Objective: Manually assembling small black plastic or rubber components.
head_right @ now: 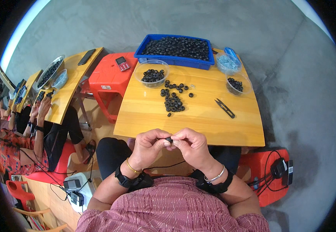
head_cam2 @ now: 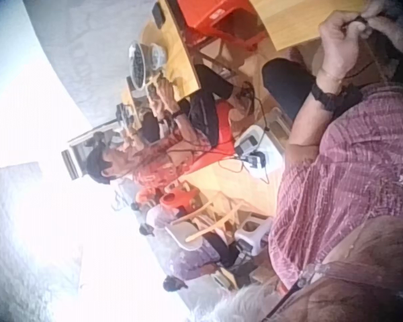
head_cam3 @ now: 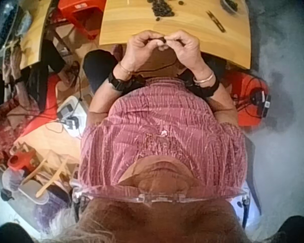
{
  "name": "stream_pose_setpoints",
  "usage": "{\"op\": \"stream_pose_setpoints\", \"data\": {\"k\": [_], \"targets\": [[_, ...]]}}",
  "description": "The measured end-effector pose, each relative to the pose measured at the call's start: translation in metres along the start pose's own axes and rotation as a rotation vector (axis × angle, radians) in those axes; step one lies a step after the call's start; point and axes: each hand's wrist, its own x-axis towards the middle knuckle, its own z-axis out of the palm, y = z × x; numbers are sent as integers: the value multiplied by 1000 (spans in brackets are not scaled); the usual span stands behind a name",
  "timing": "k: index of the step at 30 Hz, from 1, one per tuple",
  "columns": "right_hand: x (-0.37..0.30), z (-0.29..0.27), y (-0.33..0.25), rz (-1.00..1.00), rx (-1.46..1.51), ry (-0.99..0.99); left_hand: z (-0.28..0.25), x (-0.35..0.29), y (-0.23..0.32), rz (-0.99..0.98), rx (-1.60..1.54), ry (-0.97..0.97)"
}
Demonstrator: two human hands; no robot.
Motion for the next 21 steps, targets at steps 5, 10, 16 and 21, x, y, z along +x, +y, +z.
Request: {"op": "stream_pose_setpoints", "data": {"k": [5,10,16,21], "targets": [[2,-2,7,17,40,-14,-2,3,-4,-17,-63,-1],[3,1,18,79,192,17,-4,5,-9,-42,-75,36],[5,-1,14,93,216,-20,-11,7,-5,-78,-333,-13],[2,-2,14,120,221,-81,-15,5,-10,-168,-532,-88]]}}
